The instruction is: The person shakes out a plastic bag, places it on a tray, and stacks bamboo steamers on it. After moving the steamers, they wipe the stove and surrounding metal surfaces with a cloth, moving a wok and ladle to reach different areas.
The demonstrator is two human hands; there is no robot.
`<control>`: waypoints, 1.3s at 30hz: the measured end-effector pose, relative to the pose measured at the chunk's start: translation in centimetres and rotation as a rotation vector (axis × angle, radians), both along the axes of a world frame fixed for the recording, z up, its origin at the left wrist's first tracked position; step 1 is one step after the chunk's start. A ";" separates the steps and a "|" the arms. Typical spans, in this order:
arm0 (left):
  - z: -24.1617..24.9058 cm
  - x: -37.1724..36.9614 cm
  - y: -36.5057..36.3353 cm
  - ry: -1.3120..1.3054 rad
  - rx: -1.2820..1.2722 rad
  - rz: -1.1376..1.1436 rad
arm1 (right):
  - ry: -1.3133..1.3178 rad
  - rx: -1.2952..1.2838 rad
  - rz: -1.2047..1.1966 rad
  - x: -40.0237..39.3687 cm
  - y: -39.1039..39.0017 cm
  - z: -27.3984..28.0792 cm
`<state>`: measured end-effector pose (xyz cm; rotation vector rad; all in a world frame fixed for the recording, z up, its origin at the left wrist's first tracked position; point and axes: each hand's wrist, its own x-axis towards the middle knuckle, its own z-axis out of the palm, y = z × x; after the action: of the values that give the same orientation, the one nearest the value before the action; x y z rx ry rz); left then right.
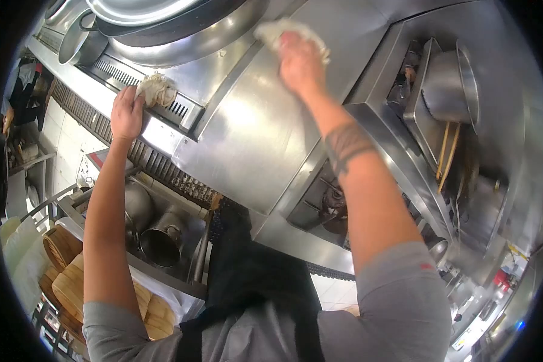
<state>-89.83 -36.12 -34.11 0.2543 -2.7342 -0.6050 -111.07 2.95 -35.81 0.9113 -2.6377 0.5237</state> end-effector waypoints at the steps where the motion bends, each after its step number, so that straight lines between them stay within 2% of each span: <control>1: -0.1 -0.1 0.0 -0.002 -0.003 0.000 | 0.091 -0.043 -0.050 -1.9 -0.4 0.5; 4: -0.2 0.3 0.2 0.035 0.020 0.025 | 0.018 -0.030 -0.136 1.5 -1.3 -0.1; 6: -0.1 0.0 -0.1 -0.026 0.004 0.020 | 0.015 -0.114 0.012 8.2 -1.9 -0.1; 7: 0.0 -0.1 0.0 -0.017 0.011 0.025 | 0.024 -0.107 0.017 9.7 -1.6 0.9; 9: 0.1 -0.1 0.0 -0.010 -0.005 0.010 | -0.072 -0.125 0.244 11.6 -1.2 1.7; 10: 0.1 -0.1 0.1 -0.032 -0.011 0.015 | -0.072 -0.191 0.284 9.2 -0.6 0.8; 12: 0.1 -0.3 0.1 -0.049 -0.005 0.019 | -0.115 -0.287 -0.029 3.6 -0.5 0.2; 14: -0.3 0.0 -0.2 -0.074 0.007 0.035 | 0.006 -0.223 -0.137 -2.7 -0.4 -0.4; 15: -0.5 0.0 -0.2 -0.057 0.007 0.054 | -0.004 -0.222 -0.137 -2.3 -0.7 -1.0; 17: -0.8 -0.1 0.0 -0.041 0.012 0.063 | 0.174 -0.221 -0.094 -0.9 -1.8 -1.4; 18: -0.8 -0.1 0.0 -0.047 -0.010 0.067 | 0.075 -0.199 -0.006 2.3 -2.2 -0.7; 19: -0.7 -0.1 -0.1 -0.051 -0.034 0.071 | 0.081 -0.196 -0.006 5.0 -2.2 0.0; 21: -0.7 -0.2 -0.3 -0.092 -0.038 0.054 | -0.140 -0.354 0.296 8.4 -2.0 0.4; 22: -1.0 -0.1 -0.2 -0.060 -0.040 0.050 | -0.047 -0.284 0.334 6.6 -1.2 0.1; 24: -0.9 -0.2 -0.2 -0.027 -0.054 0.043 | 0.100 -0.213 0.110 0.0 0.3 -1.1; 25: -0.4 -0.2 0.0 -0.077 -0.030 0.057 | 0.096 -0.221 0.110 -1.9 0.6 -1.2; 27: -0.5 -0.1 -0.1 -0.134 -0.005 0.071 | 0.184 -0.240 -0.104 -3.9 0.8 -0.9; 28: -1.1 -0.1 -0.3 -0.062 -0.031 0.064 | 0.168 -0.239 -0.081 -1.5 -0.1 -1.3; 29: -1.4 -0.1 -0.3 0.015 -0.055 0.060 | 0.121 -0.332 0.041 1.8 -1.1 -1.5; 30: -1.3 -0.1 -0.2 0.021 -0.048 0.063 | -0.011 -0.182 0.151 5.4 -1.5 -0.7; 32: -0.6 -0.3 -0.3 -0.115 -0.043 0.058 | -0.195 -0.274 0.355 11.1 -1.7 0.8; 33: -0.6 -0.5 -0.2 -0.117 -0.043 0.053 | -0.196 -0.274 0.350 9.9 -1.2 0.7; 35: -1.1 -0.1 -0.2 -0.051 -0.051 0.053 | 0.055 -0.270 0.422 4.0 0.3 -0.4; 37: -1.3 0.1 -0.1 -0.042 -0.072 0.064 | 0.037 -0.289 0.040 -3.9 1.2 -1.6; 39: -1.2 -0.1 -0.4 -0.068 -0.012 0.062 | -0.118 -0.048 -0.157 -6.8 0.9 1.3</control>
<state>-89.98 -36.50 -35.34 0.3622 -2.7823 -0.5731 -117.89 3.88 -34.49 0.6712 -2.7593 0.6151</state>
